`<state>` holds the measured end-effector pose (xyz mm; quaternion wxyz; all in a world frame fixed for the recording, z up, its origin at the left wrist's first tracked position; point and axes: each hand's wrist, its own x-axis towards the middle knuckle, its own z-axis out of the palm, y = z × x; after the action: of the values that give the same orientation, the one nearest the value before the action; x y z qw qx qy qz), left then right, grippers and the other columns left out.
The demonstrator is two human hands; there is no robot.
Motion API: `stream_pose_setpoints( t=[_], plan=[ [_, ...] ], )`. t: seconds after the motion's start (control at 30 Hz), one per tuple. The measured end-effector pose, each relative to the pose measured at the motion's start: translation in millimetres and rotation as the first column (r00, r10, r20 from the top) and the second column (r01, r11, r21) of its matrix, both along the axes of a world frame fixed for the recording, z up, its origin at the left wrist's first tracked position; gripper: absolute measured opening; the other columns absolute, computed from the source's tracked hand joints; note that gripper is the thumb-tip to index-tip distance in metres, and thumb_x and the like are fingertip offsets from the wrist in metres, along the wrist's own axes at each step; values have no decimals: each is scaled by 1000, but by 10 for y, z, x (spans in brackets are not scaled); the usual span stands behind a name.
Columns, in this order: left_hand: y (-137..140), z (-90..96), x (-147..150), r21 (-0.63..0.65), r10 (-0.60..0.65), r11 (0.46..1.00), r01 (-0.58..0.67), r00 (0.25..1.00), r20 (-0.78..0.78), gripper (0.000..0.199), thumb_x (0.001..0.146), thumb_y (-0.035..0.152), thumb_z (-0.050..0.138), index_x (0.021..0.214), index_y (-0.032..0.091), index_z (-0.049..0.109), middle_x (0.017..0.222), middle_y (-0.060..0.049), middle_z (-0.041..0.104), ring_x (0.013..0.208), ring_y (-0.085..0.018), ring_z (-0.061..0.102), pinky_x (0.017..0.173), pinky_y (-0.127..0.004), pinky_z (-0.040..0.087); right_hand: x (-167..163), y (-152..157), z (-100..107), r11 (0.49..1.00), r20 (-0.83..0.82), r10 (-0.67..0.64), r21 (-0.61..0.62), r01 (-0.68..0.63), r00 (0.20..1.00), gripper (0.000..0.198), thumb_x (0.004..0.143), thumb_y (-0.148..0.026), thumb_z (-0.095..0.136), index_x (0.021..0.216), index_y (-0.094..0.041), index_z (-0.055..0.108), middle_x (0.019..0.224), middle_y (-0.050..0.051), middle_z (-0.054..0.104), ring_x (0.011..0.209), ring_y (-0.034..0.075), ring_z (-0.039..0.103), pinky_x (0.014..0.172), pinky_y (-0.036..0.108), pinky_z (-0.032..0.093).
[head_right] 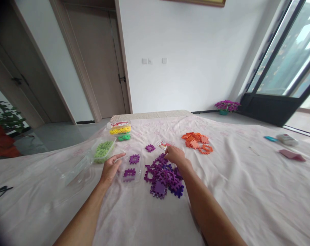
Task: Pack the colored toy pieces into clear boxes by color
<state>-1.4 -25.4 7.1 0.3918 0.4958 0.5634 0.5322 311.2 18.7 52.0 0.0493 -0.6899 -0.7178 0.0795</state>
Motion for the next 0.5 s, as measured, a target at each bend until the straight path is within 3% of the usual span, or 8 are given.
stream_pose_setpoints(
  t=[0.13, 0.27, 0.43, 0.5],
  plan=[
    [8, -6, 1, 5, -10, 1000, 10, 1000, -23, 47, 69, 24, 56, 113, 13, 69, 48, 6, 43, 42, -6, 34, 43, -17, 30, 16, 7, -17, 1000, -53, 11, 0, -11, 999, 45, 69, -28, 64, 114, -25, 67, 106, 6, 69, 93, 23, 64, 73, 29, 46],
    [18, -26, 5, 14, -32, 999, 32, 999, -28, 48, 70, 25, 56, 115, 13, 68, 47, 7, 39, 41, -6, 31, 42, -17, 28, 71, 29, -28, 986, -76, 161, -29, -164, 984, 53, 67, -23, 65, 120, -24, 65, 117, 9, 65, 104, 25, 61, 86, 33, 46],
    [12, -4, -12, 6, -65, 998, 65, 998, -9, 49, 71, 27, 59, 117, 12, 67, 45, 8, 38, 39, -5, 31, 42, -17, 28, 166, 36, 2, 917, -159, 383, -50, -395, 910, 63, 61, -10, 63, 122, -23, 65, 121, 7, 63, 112, 25, 57, 96, 34, 44],
    [11, 36, -24, 11, -83, 997, 83, 997, -9, 49, 71, 28, 61, 118, 12, 66, 50, 5, 51, 43, -7, 40, 44, -17, 32, 202, 25, 9, 887, -226, 436, -56, -458, 871, 65, 59, -6, 62, 121, -27, 65, 121, 5, 63, 111, 24, 57, 97, 35, 44]
  ],
)
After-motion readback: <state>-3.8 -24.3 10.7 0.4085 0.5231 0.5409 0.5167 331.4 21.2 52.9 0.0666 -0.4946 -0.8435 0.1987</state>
